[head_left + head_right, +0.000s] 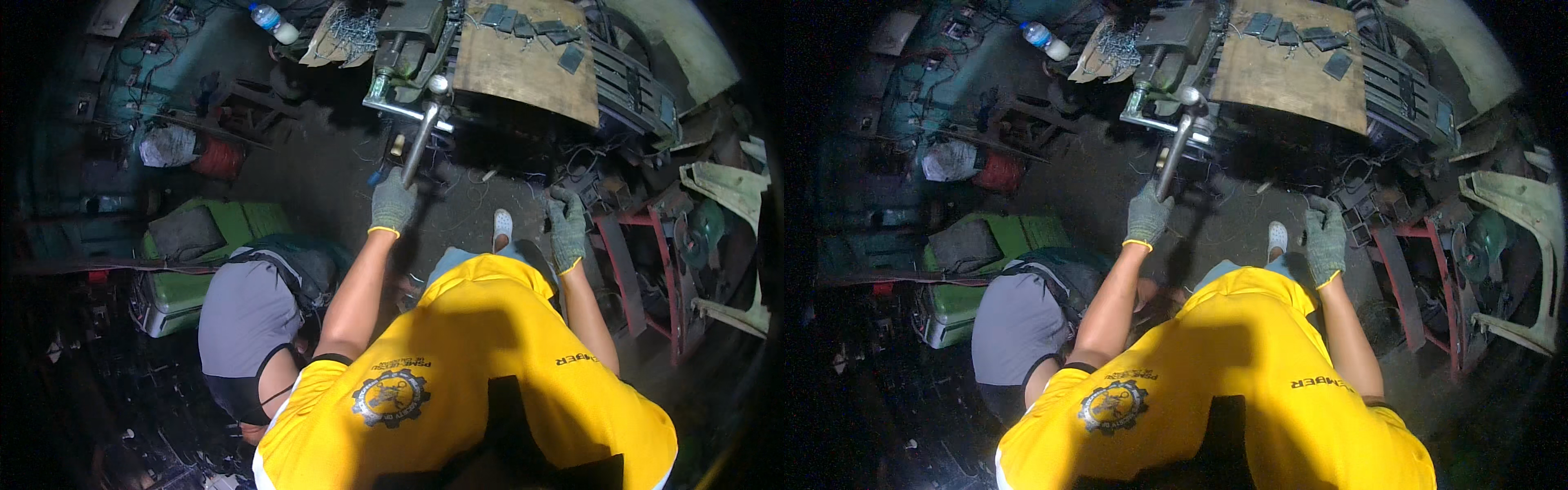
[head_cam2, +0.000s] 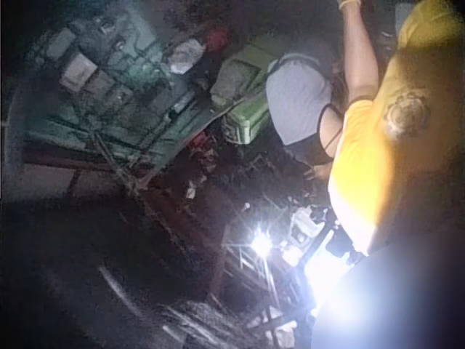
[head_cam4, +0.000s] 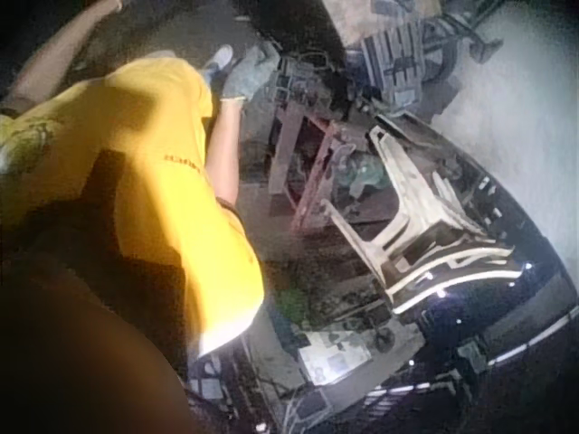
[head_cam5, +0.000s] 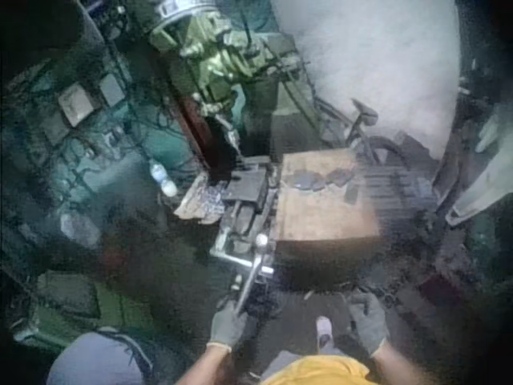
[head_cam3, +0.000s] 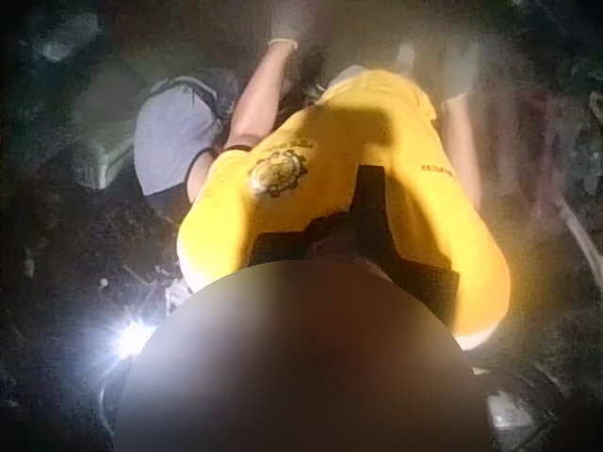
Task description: The person operates a drill press to drill holes in small metal pieces. They apply liquid from a bottle to the work area, adjust the drill press handle, and use a hammer to tap the metal pieces into position.
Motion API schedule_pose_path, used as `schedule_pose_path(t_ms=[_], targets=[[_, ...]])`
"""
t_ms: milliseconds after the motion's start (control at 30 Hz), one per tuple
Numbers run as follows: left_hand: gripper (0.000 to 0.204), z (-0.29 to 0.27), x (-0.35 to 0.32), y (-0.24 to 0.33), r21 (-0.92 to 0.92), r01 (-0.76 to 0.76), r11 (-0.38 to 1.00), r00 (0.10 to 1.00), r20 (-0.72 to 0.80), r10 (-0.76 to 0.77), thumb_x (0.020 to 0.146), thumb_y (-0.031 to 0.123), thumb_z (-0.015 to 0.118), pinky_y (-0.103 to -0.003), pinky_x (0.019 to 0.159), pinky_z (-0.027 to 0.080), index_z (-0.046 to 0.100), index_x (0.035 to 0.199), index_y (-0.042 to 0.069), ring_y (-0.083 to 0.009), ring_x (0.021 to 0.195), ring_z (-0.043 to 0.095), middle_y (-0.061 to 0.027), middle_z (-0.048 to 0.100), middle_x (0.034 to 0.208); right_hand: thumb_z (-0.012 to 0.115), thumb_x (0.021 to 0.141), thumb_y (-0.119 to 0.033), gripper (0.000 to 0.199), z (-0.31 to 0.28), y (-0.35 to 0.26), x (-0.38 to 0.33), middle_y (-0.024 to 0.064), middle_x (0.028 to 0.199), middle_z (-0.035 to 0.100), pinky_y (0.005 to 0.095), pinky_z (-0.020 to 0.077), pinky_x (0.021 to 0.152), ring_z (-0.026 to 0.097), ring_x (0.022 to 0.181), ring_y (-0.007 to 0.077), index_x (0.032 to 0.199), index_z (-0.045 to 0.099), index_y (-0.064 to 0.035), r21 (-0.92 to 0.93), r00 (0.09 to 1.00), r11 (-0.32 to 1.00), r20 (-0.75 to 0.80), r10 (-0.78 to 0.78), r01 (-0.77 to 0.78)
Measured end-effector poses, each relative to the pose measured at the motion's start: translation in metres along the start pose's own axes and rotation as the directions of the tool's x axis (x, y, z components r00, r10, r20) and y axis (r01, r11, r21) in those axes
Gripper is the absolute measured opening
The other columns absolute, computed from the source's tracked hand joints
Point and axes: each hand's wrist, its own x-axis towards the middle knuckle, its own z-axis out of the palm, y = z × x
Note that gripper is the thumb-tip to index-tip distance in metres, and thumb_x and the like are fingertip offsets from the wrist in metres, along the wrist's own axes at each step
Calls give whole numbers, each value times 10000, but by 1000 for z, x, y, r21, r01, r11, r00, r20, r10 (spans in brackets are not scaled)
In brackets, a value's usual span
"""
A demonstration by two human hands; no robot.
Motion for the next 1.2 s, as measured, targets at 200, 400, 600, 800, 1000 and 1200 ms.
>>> schedule_pose_path(t_ms=[200, 400, 600, 800, 1000, 1200], targets=[[353, -75, 25, 83, -255, -140, 957, 931, -364, 39, 832, 299, 728, -468, 672, 498, 549, 895, 1, -416, 764, 666, -238, 652, 808, 588, 941, -119, 276, 4, 7, -11, 33, 904, 597, 249, 462, 564, 534, 668, 90, 1206, 563, -48, -119, 995, 990, 65, -73, 80], [515, -168, 71, 133, 158, -526, 836, 548, -689, 475, 844, 414, 751, -422, 680, 531, 451, 1043, 46, -374, 776, 686, -179, 674, 831, 598, 941, -122, 298, 6, 34, -9, 26, 833, 569, 257, 452, 546, 527, 658, 95, 1231, 555, -67, -157, 995, 988, 95, 9, 6], [453, -45, 18, 56, 288, 99, 952, 995, -22, -97, 885, 279, 642, -518, 714, 534, 409, 1184, 32, -464, 812, 660, -266, 672, 842, 603, 941, -136, 286, 5, 64, -10, 30, 830, 578, 275, 454, 555, 537, 672, 107, 1217, 560, -72, -239, 992, 964, 86, -95, 113], [314, 18, -12, 31, -216, -22, 976, 954, 286, 85, 839, 242, 693, -447, 654, 533, 567, 1011, 12, -366, 695, 660, -205, 663, 793, 613, 920, -141, 280, 3, 41, -13, 79, 898, 622, 306, 482, 695, 585, 784, 165, 1183, 589, -47, -54, 997, 998, 72, -20, 24], [118, 53, -56, 107, -718, 615, 327, 727, 676, 117, 906, 135, 607, -281, 426, 444, 578, 998, 68, -114, 517, 534, -22, 572, 701, 594, 942, -404, 466, 42, 7, -7, 173, 1148, 663, 378, 478, 919, 626, 1084, 289, 1203, 602, -19, -286, 850, 955, 519, 89, 75], [184, 89, 3, 162, -815, 471, 337, 837, 533, 119, 963, 185, 547, -256, 612, 499, 585, 1080, 48, -120, 714, 588, -1, 604, 832, 585, 969, -321, 405, 42, -38, 54, 106, 1058, 654, 290, 471, 875, 569, 1004, 136, 1239, 563, -19, 131, 920, 991, 386, -70, 20]])
